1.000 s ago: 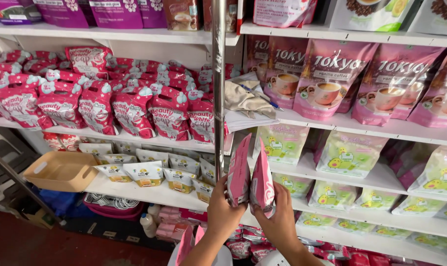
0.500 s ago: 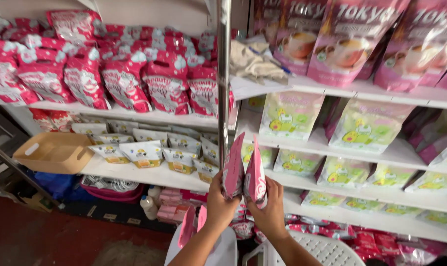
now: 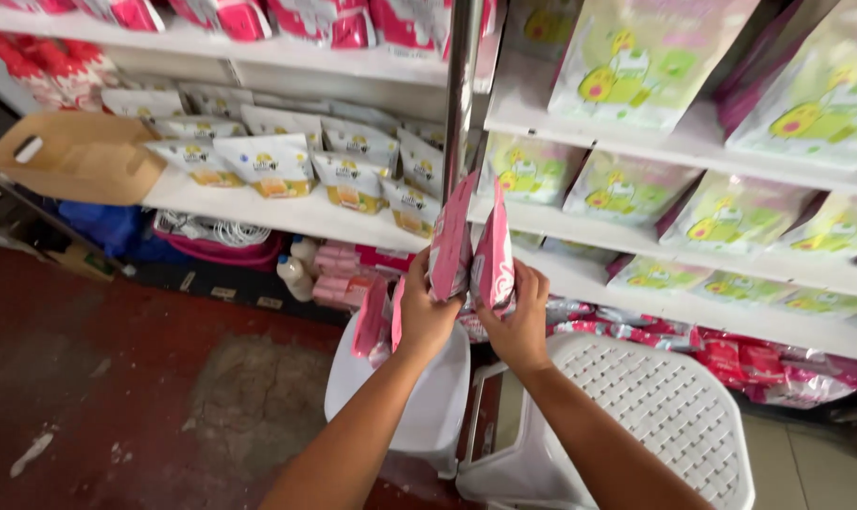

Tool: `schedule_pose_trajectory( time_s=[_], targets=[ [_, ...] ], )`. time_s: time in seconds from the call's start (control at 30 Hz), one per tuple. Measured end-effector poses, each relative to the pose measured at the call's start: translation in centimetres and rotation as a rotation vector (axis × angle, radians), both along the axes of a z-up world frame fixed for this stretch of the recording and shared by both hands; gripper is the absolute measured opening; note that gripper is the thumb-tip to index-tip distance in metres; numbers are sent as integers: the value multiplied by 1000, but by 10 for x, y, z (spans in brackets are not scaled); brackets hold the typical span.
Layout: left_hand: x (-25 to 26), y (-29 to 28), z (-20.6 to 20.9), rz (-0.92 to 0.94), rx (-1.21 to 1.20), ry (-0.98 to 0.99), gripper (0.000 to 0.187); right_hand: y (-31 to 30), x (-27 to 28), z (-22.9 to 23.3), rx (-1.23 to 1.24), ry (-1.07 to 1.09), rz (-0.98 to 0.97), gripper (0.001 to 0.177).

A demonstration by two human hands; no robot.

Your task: The person wipes a shelf with a cloth and then repeatedly picks up pink pouches from the shelf, placing them onto a white plastic stool below. The person continues to organize the items on the shelf and the stool throughout the video.

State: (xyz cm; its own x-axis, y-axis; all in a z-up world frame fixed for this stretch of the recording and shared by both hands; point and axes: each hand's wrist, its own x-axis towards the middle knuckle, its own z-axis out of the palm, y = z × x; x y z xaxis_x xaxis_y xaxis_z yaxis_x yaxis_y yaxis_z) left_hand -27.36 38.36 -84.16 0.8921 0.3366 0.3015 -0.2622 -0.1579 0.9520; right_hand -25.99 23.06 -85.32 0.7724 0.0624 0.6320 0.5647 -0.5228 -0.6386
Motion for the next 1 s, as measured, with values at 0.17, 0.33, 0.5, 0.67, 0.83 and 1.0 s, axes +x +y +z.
schedule_pose_trajectory(
  time_s=[0.17, 0.33, 0.5, 0.67, 0.83, 1.0],
  targets=[
    [5, 2, -33, -10, 1, 6, 79, 0, 2, -28, 18, 46, 35, 78],
    [4, 5, -64, -29, -37, -57, 76, 4, 7, -62, -8, 64, 28, 77],
    [-1, 8, -86, -20, -45, 22, 78, 2, 4, -88, 15, 135, 88, 71],
    [-9, 9, -105, 33, 51, -6, 69, 6, 0, -112, 7, 186, 48, 69],
    [-14, 5, -110, 93, 235, -10, 65, 2, -7, -124, 90, 296, 19, 62],
    [-28, -6, -120, 123, 299, -14, 79, -2, -17, -129, 84, 205, 15, 65]
  ],
)
